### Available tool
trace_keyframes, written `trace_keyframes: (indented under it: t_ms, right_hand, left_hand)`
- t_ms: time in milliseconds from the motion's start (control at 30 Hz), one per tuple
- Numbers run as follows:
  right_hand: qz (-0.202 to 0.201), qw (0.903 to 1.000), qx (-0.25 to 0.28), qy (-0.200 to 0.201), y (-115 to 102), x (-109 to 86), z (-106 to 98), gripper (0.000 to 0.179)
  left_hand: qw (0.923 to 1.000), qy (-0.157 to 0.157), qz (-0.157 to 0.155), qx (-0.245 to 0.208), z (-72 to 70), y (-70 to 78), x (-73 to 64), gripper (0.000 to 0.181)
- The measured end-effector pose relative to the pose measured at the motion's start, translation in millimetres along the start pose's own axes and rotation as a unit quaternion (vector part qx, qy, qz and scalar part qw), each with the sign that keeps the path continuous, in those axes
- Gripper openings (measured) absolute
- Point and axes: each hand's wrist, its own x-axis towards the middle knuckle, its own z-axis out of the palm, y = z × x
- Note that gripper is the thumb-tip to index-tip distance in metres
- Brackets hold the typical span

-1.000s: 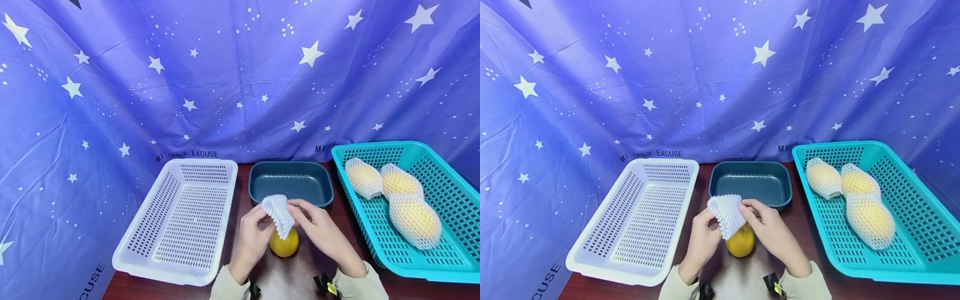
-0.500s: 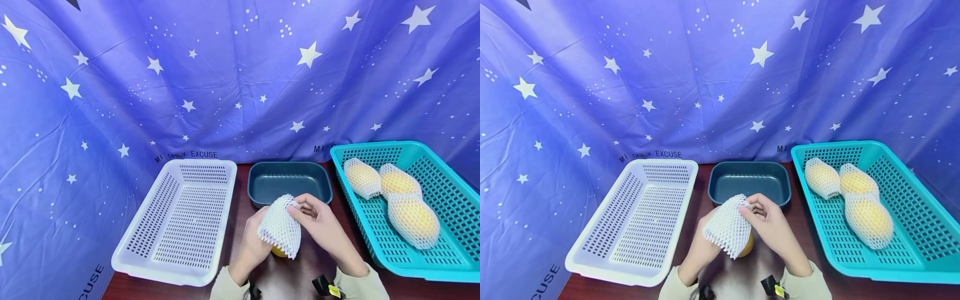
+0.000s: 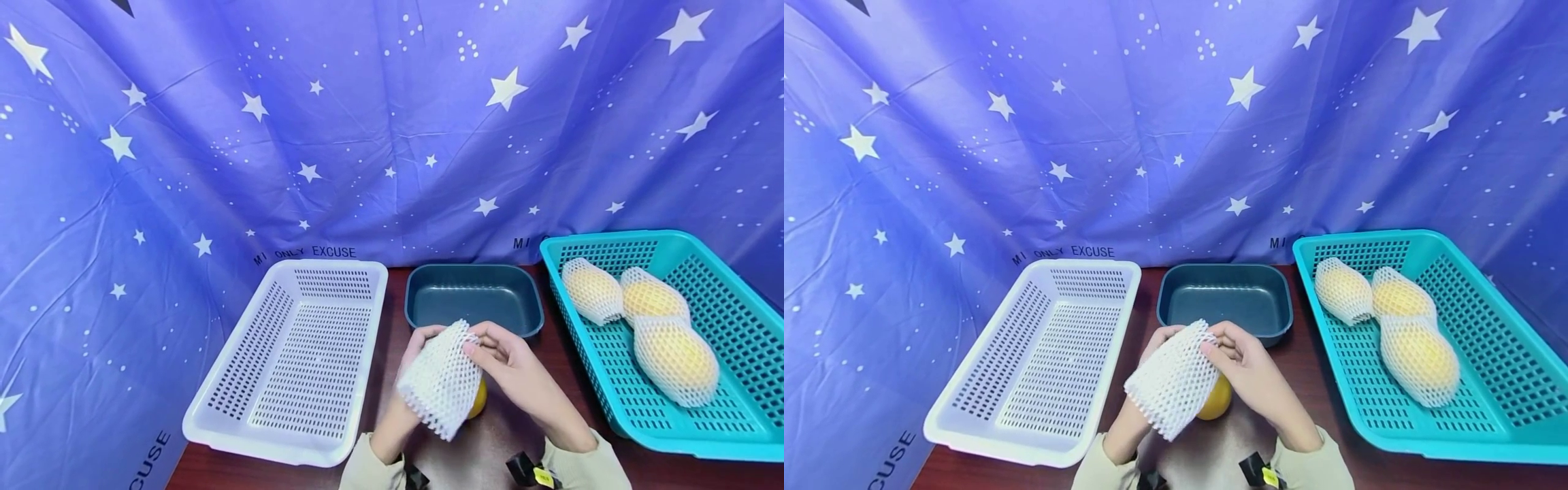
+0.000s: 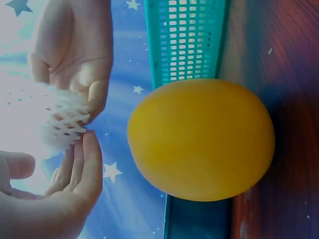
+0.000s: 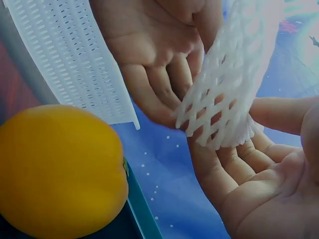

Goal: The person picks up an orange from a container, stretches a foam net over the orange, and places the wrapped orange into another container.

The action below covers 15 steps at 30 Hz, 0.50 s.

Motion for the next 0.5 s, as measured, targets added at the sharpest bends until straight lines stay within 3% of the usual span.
trace_keyframes:
  t_ms: [100,233,333,500]
  right_hand:
    - [-0.005,0.9999,-0.005,0.011,1.7,-0.3,0.3,0.025]
    - [-0.012,0.9998,-0.007,0.017,3.7,-0.1,1.7,0.023]
    - [-0.015,0.9998,-0.006,0.012,4.6,0.4,2.0,0.023]
    - [-0.012,0.9998,-0.005,0.015,4.8,0.9,0.2,0.023]
  left_hand:
    - [0.9973,0.032,-0.046,-0.047,-1.5,-6.1,3.3,0.037]
    - [0.9914,0.043,-0.096,-0.078,-2.9,-9.3,4.6,0.041]
    - [0.9883,0.024,-0.1,-0.112,-3.8,-9.6,3.8,0.038]
    - [0.9913,0.011,-0.066,-0.113,-5.2,-10.5,3.4,0.032]
